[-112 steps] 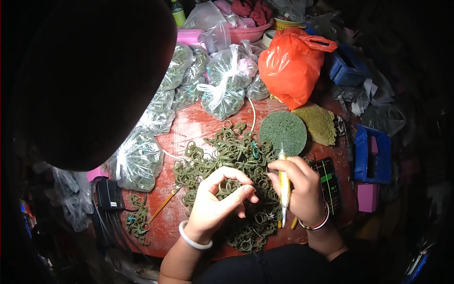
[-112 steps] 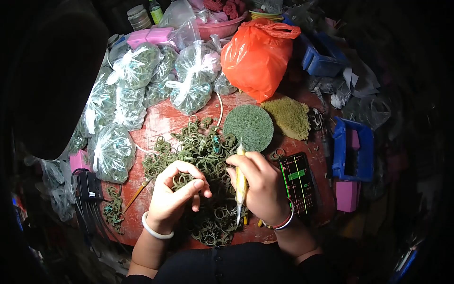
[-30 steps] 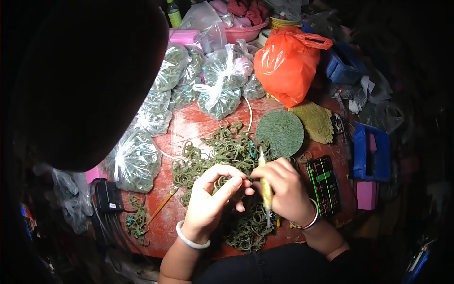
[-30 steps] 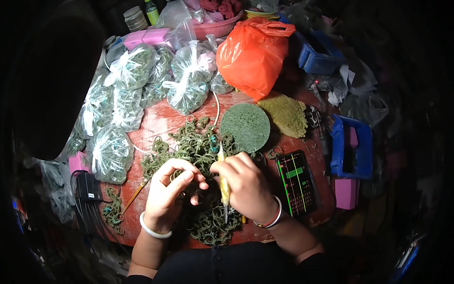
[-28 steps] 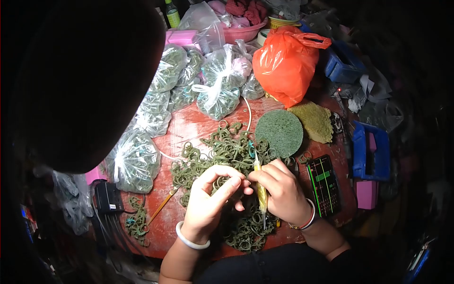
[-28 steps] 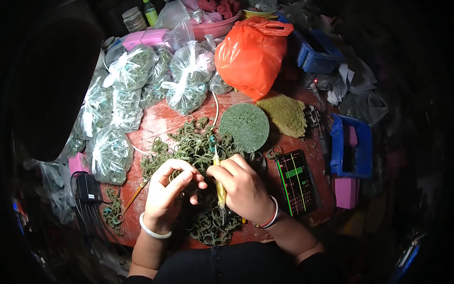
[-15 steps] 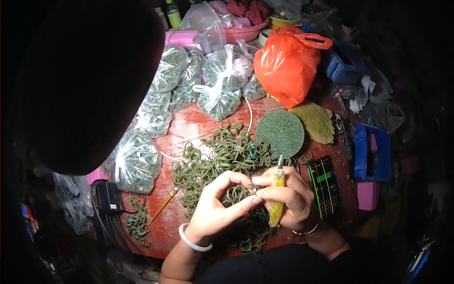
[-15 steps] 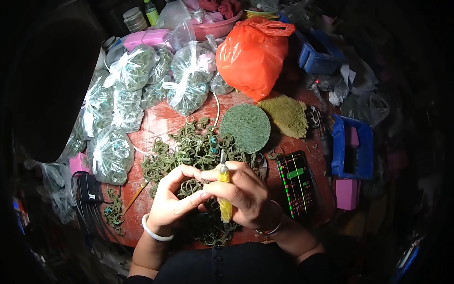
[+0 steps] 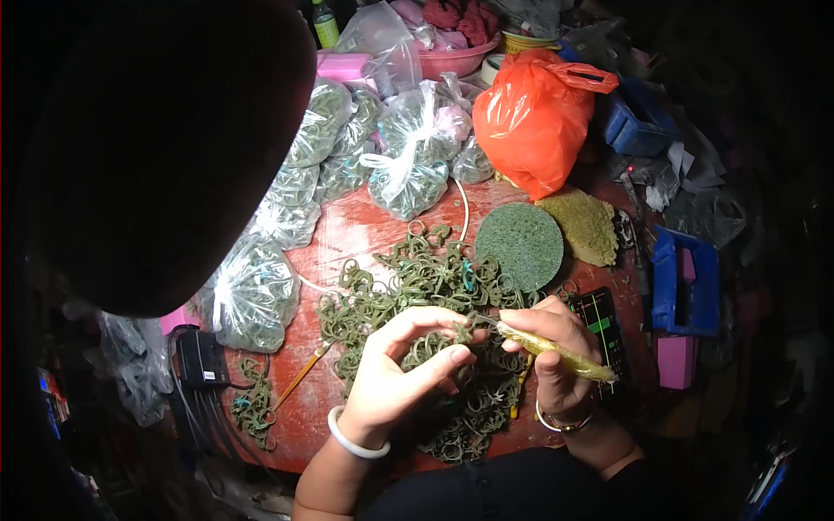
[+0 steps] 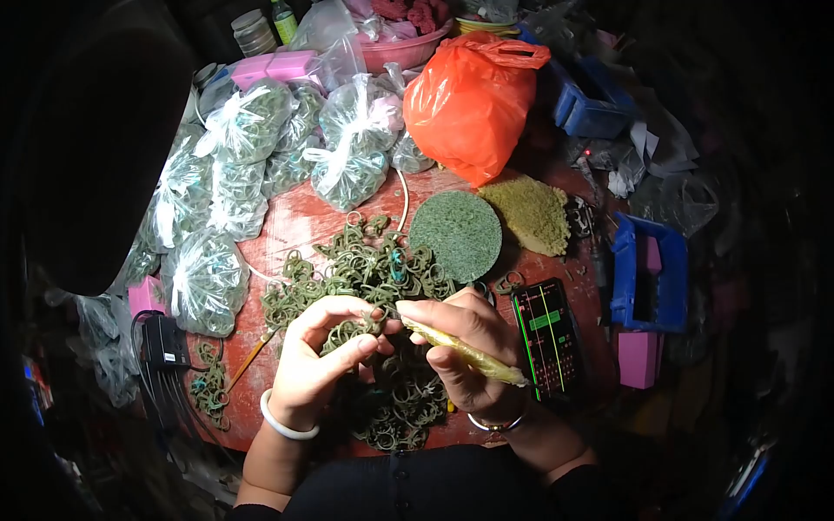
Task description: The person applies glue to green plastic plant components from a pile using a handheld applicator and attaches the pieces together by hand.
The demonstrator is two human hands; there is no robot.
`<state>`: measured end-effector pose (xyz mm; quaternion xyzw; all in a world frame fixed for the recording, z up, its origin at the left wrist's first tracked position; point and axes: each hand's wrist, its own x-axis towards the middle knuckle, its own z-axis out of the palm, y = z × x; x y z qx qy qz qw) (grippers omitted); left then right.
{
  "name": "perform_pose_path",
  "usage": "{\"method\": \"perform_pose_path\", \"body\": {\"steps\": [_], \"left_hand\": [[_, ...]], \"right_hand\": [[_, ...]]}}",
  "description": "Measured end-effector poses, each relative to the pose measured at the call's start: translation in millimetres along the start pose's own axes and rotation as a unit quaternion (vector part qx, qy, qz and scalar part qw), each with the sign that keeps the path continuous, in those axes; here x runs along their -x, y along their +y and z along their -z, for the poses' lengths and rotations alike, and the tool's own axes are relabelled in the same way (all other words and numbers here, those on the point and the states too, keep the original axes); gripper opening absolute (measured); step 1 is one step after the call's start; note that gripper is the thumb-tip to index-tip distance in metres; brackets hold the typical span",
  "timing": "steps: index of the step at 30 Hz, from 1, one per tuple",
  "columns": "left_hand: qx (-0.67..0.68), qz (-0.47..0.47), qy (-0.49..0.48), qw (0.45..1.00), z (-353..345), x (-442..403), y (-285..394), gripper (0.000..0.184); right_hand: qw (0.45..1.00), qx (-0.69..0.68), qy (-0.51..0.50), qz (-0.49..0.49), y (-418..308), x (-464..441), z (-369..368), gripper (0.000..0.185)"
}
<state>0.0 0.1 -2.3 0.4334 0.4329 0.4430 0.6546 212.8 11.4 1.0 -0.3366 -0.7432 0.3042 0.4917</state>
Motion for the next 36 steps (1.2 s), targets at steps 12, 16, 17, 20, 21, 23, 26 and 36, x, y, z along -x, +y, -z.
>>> {"method": "perform_pose_path", "body": {"steps": [12, 16, 17, 20, 21, 23, 26, 36], "left_hand": [[0.282, 0.082, -0.056, 0.954, 2, -1, 2, 0.041], [0.326, 0.103, -0.063, 0.937, 4, -2, 0, 0.043], [0.333, 0.102, -0.071, 0.935, 5, -3, -1, 0.043], [0.340, 0.107, -0.076, 0.931, 7, -2, -3, 0.044], [0.342, 0.114, -0.073, 0.930, 8, -2, -3, 0.044], [0.339, 0.115, -0.066, 0.931, 7, -2, 0, 0.043], [0.266, 0.058, -0.042, 0.961, 12, 2, 13, 0.040], [-0.642, -0.073, 0.380, 0.662, 93, 70, 13, 0.027]], "right_hand": [[0.989, -0.101, 0.103, 0.036, 6, 6, -7, 0.039], [0.996, -0.040, 0.039, 0.063, 5, -5, -6, 0.030], [0.996, -0.040, 0.038, 0.063, 6, -5, -8, 0.030], [0.995, -0.042, 0.032, 0.088, 9, -4, -14, 0.027], [0.995, -0.042, 0.032, 0.089, 8, -6, -13, 0.027], [0.995, -0.023, 0.007, 0.100, 8, -9, -12, 0.027], [0.992, -0.112, 0.041, 0.035, 5, -4, -10, 0.027], [0.968, -0.108, 0.094, -0.204, 1, 0, -13, 0.026]]}}
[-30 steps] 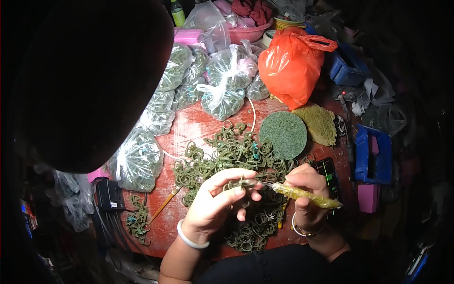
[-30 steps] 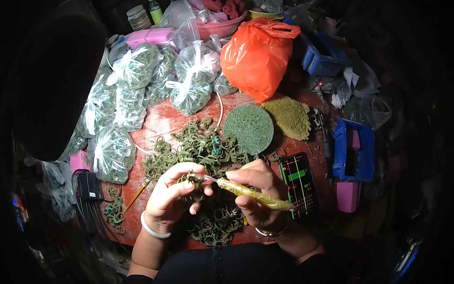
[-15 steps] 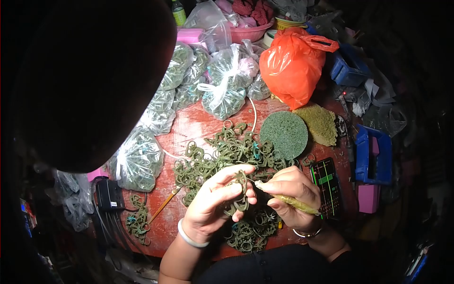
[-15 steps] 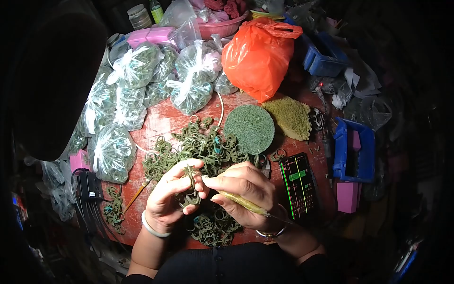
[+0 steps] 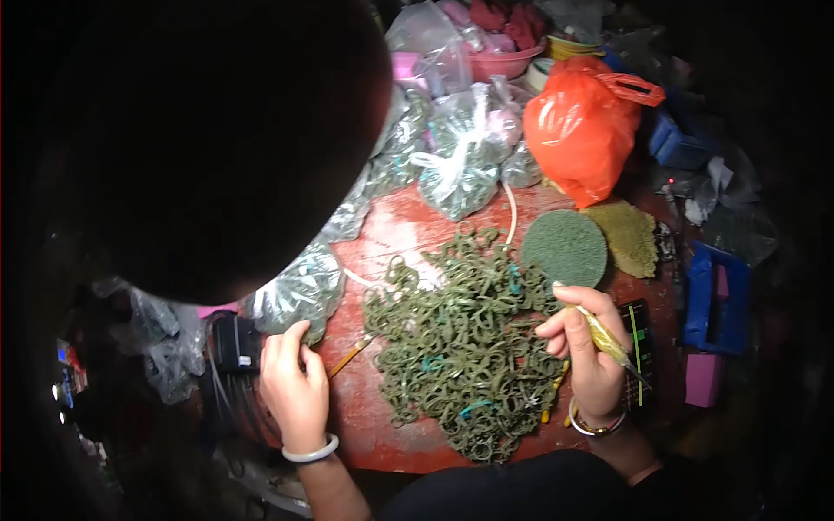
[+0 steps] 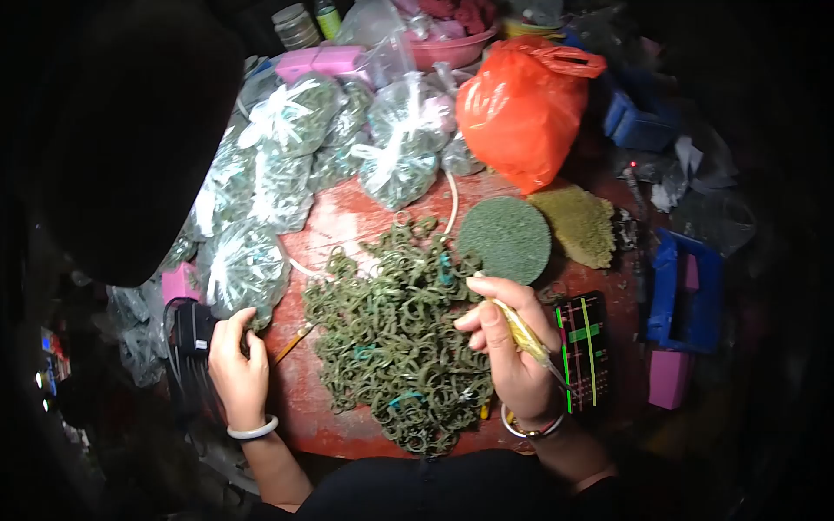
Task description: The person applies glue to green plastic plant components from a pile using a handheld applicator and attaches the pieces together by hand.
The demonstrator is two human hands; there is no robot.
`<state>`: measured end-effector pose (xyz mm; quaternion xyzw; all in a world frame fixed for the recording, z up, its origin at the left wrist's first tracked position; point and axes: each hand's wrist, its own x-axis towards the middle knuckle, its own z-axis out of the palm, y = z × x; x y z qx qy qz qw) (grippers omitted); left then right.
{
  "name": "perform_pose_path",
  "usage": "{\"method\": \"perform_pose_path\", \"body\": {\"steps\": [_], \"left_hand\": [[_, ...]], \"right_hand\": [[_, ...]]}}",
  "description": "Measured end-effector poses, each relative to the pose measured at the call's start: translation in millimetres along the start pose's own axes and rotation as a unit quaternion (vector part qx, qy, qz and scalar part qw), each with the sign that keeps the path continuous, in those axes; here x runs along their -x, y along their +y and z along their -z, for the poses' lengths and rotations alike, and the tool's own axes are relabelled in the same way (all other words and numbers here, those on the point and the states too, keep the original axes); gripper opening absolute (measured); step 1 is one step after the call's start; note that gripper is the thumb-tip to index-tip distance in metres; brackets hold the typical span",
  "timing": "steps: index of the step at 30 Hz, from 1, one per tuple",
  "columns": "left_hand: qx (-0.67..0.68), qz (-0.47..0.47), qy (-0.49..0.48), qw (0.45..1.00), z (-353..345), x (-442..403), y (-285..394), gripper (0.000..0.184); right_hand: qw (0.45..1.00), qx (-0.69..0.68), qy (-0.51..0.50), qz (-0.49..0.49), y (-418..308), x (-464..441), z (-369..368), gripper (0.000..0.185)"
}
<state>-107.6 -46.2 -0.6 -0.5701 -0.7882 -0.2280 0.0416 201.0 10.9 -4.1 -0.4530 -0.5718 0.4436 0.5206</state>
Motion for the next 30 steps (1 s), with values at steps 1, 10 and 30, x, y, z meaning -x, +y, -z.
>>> {"method": "perform_pose_path", "body": {"steps": [1, 10, 30], "left_hand": [[-0.014, -0.003, 0.012, 1.000, -4, 5, -9, 0.029], [-0.043, -0.031, 0.054, 0.997, -1, 25, 5, 0.032], [0.379, -0.175, -0.136, 0.898, -67, -8, 113, 0.043]], "right_hand": [[1.000, 0.009, -0.008, 0.001, -3, 0, -1, 0.026], [0.998, 0.026, -0.055, -0.004, -4, 2, 0, 0.024], [0.946, 0.259, -0.046, 0.189, 19, -26, 6, 0.034]]}}
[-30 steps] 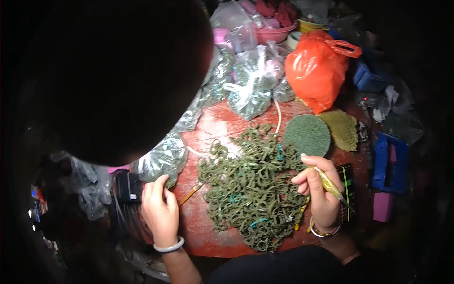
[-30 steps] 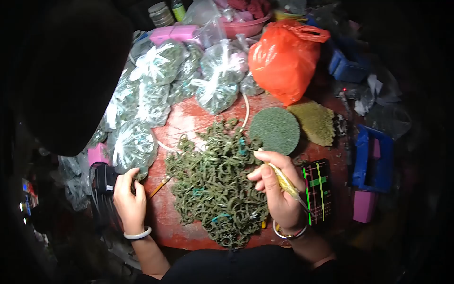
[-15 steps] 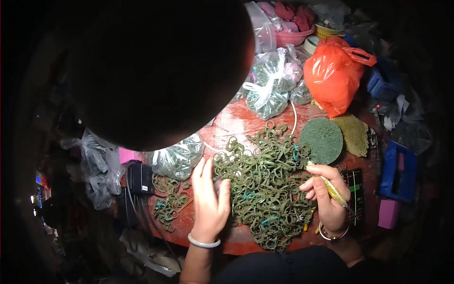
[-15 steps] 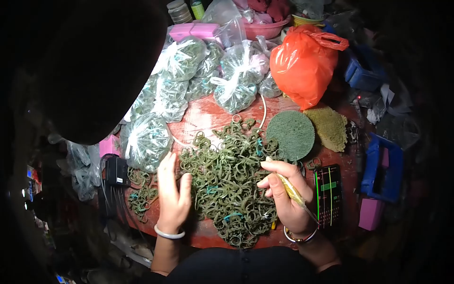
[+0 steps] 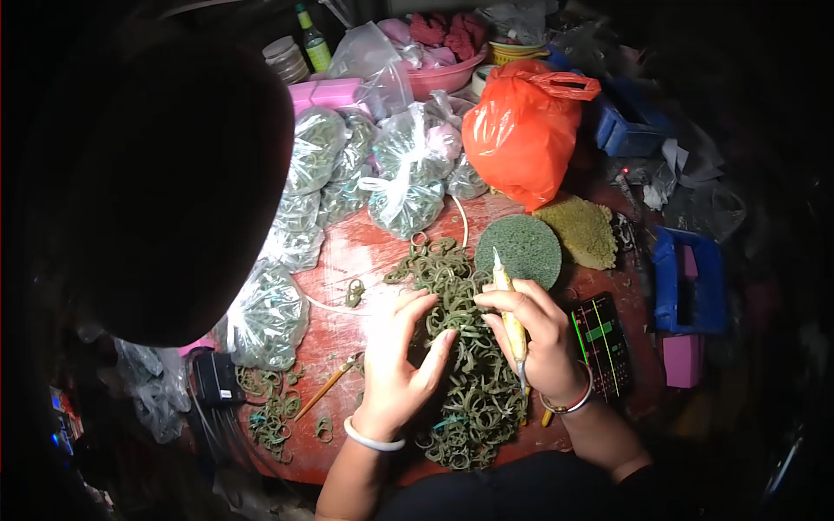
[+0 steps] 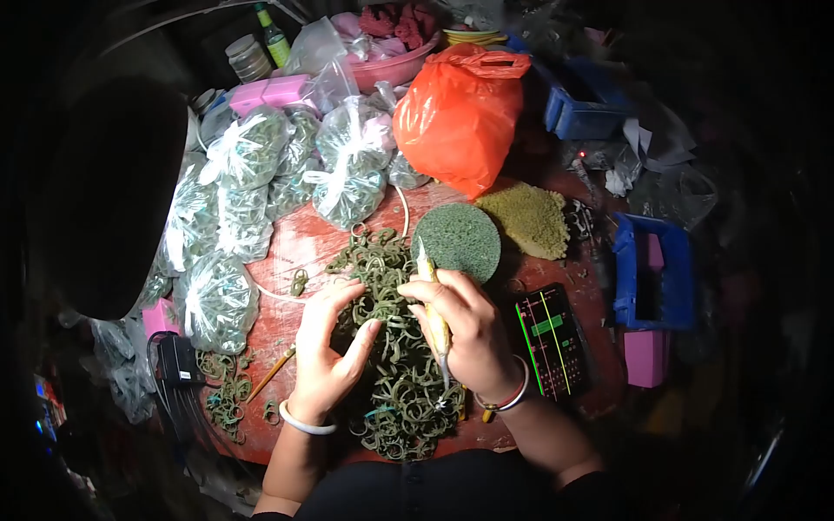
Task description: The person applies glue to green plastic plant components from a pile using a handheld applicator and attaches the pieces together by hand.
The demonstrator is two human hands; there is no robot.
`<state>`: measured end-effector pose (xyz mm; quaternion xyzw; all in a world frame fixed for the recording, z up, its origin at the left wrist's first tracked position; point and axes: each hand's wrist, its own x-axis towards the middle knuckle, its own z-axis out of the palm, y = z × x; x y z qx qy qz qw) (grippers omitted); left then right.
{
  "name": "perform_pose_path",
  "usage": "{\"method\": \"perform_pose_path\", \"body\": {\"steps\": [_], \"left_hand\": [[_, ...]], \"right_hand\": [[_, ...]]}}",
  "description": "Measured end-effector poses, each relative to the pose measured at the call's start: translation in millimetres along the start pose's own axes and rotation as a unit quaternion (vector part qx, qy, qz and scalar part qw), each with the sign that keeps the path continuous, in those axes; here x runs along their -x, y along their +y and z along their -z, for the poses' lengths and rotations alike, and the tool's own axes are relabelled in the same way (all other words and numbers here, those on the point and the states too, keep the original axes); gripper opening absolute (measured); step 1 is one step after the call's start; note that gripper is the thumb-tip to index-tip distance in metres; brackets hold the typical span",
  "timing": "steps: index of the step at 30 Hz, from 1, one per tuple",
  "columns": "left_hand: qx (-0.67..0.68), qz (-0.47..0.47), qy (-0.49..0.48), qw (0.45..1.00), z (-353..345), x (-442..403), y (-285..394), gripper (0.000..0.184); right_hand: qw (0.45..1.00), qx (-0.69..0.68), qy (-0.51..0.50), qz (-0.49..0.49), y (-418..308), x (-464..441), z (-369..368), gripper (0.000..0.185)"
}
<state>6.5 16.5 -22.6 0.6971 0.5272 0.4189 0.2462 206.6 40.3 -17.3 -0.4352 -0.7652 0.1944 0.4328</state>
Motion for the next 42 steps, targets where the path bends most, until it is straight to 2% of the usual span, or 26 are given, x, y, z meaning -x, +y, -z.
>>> {"method": "perform_pose_path", "body": {"steps": [1, 3, 5, 7, 8, 9, 11, 12, 13, 15, 19, 21, 22, 26, 28, 31, 33, 34, 35, 37, 38, 39, 42], "left_hand": [[0.004, -0.001, -0.002, 1.000, 1, 1, 1, 0.043], [-0.107, -0.032, 0.059, 0.992, 4, 5, 4, 0.042], [-0.144, -0.066, 0.127, 0.979, 7, 6, 7, 0.038], [-0.084, -0.111, 0.152, 0.978, 14, 11, 9, 0.031], [0.118, -0.001, 0.132, 0.984, 8, 24, 7, 0.034], [0.330, 0.128, 0.039, 0.934, 12, 28, 20, 0.037], [0.498, 0.150, -0.061, 0.852, 9, 25, 23, 0.044], [0.547, 0.116, -0.074, 0.826, 5, 26, 18, 0.047], [0.578, 0.154, -0.081, 0.798, 5, 25, 21, 0.046], [0.613, 0.184, -0.073, 0.765, 5, 22, 21, 0.046], [0.578, 0.189, -0.125, 0.784, 11, 20, 8, 0.048], [0.568, 0.178, -0.118, 0.795, 13, 19, 10, 0.050], [0.594, 0.187, -0.107, 0.775, 12, 18, 14, 0.050], [0.604, 0.185, -0.113, 0.767, 11, 19, 9, 0.048], [0.576, 0.174, -0.083, 0.794, 10, 19, 8, 0.048], [0.574, 0.159, -0.052, 0.801, 10, 18, 10, 0.048], [0.592, 0.146, -0.067, 0.790, 11, 19, 7, 0.047], [0.605, 0.169, -0.076, 0.774, 13, 19, 8, 0.047], [0.618, 0.190, -0.086, 0.758, 14, 19, 8, 0.046], [0.620, 0.192, -0.084, 0.756, 14, 18, 9, 0.046], [0.621, 0.193, -0.085, 0.755, 14, 18, 8, 0.045], [0.621, 0.193, -0.084, 0.755, 14, 18, 8, 0.045], [0.618, 0.190, -0.093, 0.757, 14, 19, 5, 0.045]], "right_hand": [[1.000, 0.005, 0.006, -0.008, 2, 4, -1, 0.033], [1.000, 0.008, 0.025, -0.012, 0, 6, -1, 0.032], [0.999, 0.008, 0.044, -0.014, -1, 8, -1, 0.031], [0.993, -0.003, 0.106, 0.043, -4, 8, 0, 0.030], [0.992, 0.006, 0.106, 0.074, -13, 7, 4, 0.033], [0.992, -0.065, 0.097, 0.048, -17, 19, 2, 0.036], [0.980, -0.083, 0.105, 0.147, -18, 24, -4, 0.039], [0.982, -0.094, 0.055, 0.152, -28, 20, 2, 0.039], [0.982, -0.103, 0.012, 0.159, -32, 17, 5, 0.034], [0.982, -0.019, -0.035, 0.185, -32, 19, 10, 0.029], [0.983, 0.004, -0.037, 0.177, -34, 15, 7, 0.028], [0.987, -0.012, -0.033, 0.155, -35, 13, 6, 0.025], [0.989, -0.031, -0.023, 0.145, -33, 14, 6, 0.026], [0.989, -0.056, -0.009, 0.137, -27, 17, 5, 0.027], [0.988, -0.057, -0.011, 0.141, -28, 15, 5, 0.026], [0.988, -0.102, 0.009, 0.118, -36, 9, 6, 0.021], [0.973, -0.228, 0.028, 0.022, -37, 12, 9, 0.040], [0.961, -0.274, 0.012, -0.020, -36, 17, 11, 0.054], [0.961, -0.275, 0.010, -0.021, -33, 17, 12, 0.054], [0.969, -0.247, -0.013, 0.024, -27, 14, 12, 0.053], [0.973, -0.228, -0.002, 0.036, -26, 14, 9, 0.042], [0.973, -0.229, -0.003, 0.036, -26, 14, 5, 0.042], [0.966, -0.257, 0.013, 0.033, -28, 14, 2, 0.021]]}}
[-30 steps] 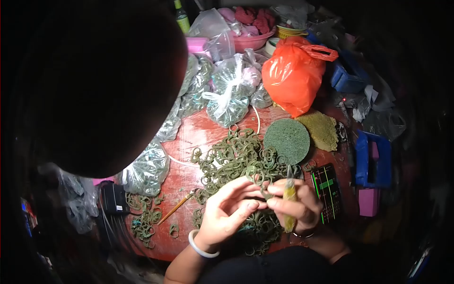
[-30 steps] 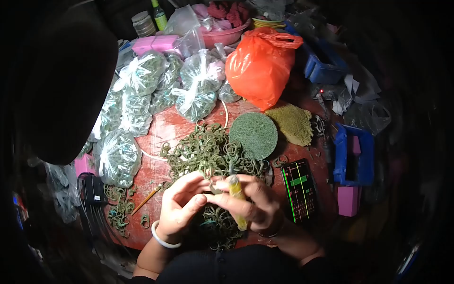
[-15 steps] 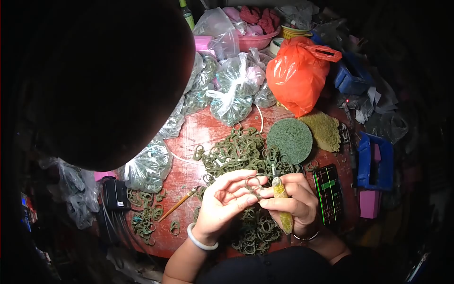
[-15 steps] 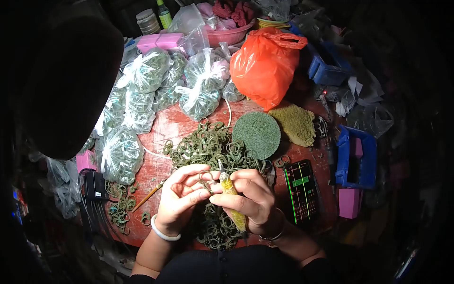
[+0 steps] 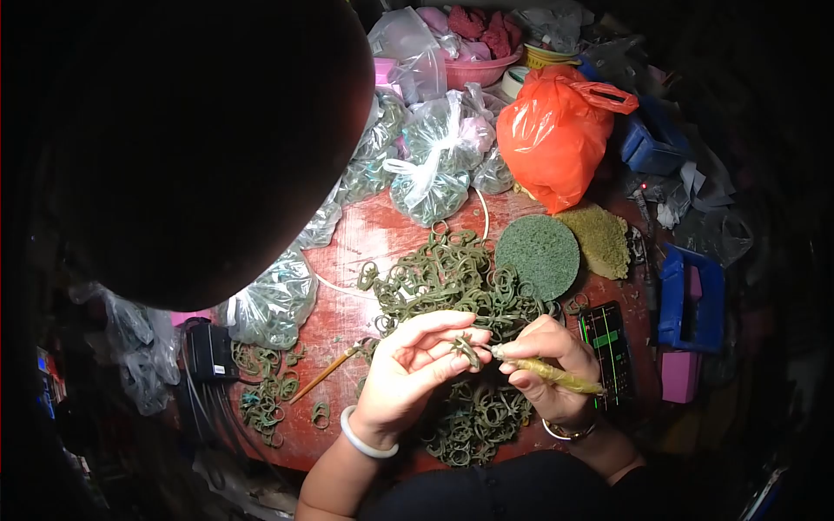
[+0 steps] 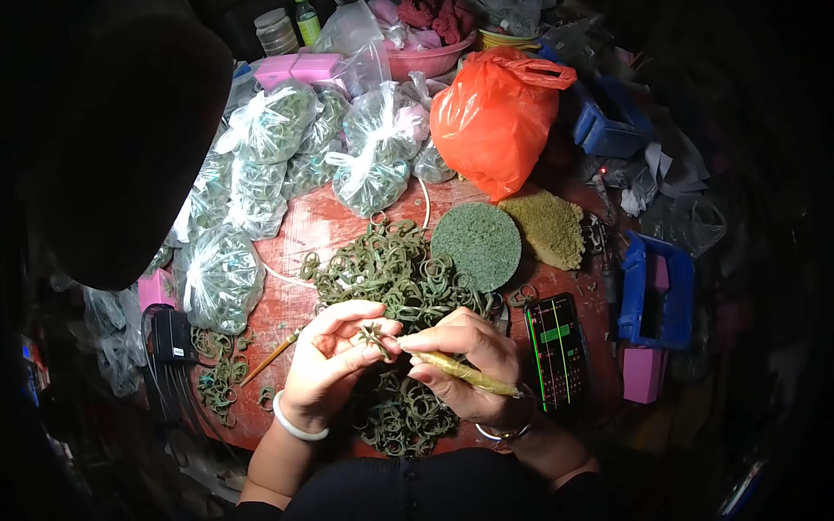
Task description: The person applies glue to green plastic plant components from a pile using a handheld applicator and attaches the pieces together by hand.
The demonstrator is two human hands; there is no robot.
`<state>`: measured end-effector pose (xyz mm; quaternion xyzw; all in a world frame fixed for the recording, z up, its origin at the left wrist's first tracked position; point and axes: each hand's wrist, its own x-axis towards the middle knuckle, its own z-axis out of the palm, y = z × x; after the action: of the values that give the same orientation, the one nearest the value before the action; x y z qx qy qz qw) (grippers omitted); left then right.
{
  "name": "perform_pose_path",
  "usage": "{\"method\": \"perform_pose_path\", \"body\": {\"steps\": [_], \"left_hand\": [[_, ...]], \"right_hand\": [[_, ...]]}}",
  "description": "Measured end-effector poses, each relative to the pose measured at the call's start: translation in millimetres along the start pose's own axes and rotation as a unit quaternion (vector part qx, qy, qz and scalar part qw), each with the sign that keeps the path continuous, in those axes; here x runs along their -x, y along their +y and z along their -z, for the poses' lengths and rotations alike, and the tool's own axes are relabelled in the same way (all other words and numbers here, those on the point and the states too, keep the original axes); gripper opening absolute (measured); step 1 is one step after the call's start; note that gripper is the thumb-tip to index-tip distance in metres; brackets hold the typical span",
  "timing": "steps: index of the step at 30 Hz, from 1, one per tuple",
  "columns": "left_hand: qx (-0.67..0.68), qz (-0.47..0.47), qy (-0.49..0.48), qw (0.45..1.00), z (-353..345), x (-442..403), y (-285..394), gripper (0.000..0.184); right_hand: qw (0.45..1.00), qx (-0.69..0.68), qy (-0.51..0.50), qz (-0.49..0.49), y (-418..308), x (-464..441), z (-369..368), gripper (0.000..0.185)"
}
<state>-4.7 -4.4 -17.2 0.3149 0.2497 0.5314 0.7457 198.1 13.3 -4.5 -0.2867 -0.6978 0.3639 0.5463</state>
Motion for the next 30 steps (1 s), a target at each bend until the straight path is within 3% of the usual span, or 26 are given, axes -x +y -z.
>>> {"method": "perform_pose_path", "body": {"steps": [7, 9, 11, 14, 17, 22, 27, 30], "left_hand": [[0.023, 0.002, 0.014, 1.000, 2, 0, -1, 0.045], [0.047, -0.016, 0.025, 0.998, 4, -1, 3, 0.046], [0.066, -0.021, 0.100, 0.993, -7, -2, 10, 0.050], [0.096, -0.013, 0.063, 0.993, 7, 0, 10, 0.027], [0.081, 0.019, 0.053, 0.995, 5, 2, 10, 0.017], [-0.062, 0.021, 0.120, 0.991, -7, 4, 11, 0.011], [-0.084, 0.008, 0.133, 0.987, -9, 3, 7, 0.011], [-0.092, 0.000, 0.137, 0.986, -12, 3, 8, 0.016]], "right_hand": [[0.997, 0.059, -0.020, 0.050, 1, 1, 1, 0.018], [0.993, 0.050, 0.097, -0.054, -2, 10, -6, 0.016], [0.960, 0.015, 0.134, -0.246, -13, 2, -4, 0.013], [0.972, 0.223, 0.020, -0.072, 17, -2, 2, 0.026], [0.950, 0.302, -0.035, -0.067, 12, 0, -2, 0.029], [0.953, 0.299, -0.006, -0.055, 14, 0, -6, 0.025], [0.952, 0.301, -0.037, -0.047, 14, 3, -7, 0.027], [0.954, 0.297, 0.033, 0.001, 7, -2, -7, 0.028]]}}
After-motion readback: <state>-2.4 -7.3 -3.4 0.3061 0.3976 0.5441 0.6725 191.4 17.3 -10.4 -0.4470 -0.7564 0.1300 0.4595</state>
